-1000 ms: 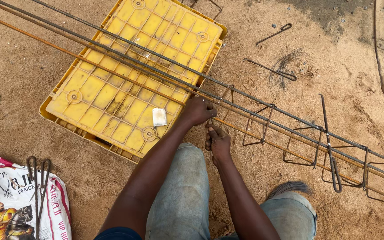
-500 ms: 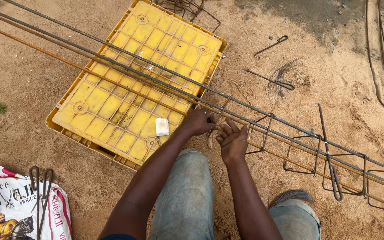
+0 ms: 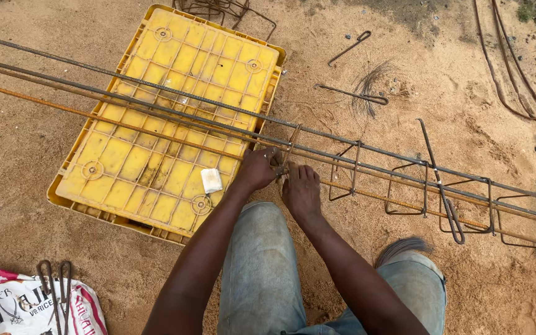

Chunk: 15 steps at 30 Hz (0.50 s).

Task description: The person assembles a rebar cage by hand and using a wire tying tool. They position metal wire around rebar joints and twist the wire using the tool to secure the structure.

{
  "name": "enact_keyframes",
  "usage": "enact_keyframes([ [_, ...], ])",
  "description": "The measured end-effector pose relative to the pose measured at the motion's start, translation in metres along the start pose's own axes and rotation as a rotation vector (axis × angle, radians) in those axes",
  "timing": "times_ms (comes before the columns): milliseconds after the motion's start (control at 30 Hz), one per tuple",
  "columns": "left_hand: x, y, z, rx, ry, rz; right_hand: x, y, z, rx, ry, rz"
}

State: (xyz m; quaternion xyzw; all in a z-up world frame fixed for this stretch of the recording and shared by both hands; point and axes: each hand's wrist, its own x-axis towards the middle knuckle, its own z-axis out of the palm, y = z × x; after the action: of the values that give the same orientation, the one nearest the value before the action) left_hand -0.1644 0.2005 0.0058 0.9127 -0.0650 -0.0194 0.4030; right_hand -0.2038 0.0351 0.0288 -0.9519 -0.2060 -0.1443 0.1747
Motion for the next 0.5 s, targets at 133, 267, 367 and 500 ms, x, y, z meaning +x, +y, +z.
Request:
enact_keyframes([
  [133,0.004,0.002,-0.006,-0.026,-0.003,-0.006,-0.052,0.005,0.01,0.018,0.032,0.118],
  [267,0.007,-0.006,-0.005,0.02,-0.021,-0.053,-0.054,0.006,0.023,0.249,-0.24,0.374],
  [367,0.003,-0.013,-0.008,0.001,-0.045,0.138,-0.04,0.013,0.009,0.807,-0.453,0.56],
  [500,0.004,-0.005,-0.01,0.045,-0.134,0.084,-0.018,0.061,-0.025,1.218,-0.454,0.748],
])
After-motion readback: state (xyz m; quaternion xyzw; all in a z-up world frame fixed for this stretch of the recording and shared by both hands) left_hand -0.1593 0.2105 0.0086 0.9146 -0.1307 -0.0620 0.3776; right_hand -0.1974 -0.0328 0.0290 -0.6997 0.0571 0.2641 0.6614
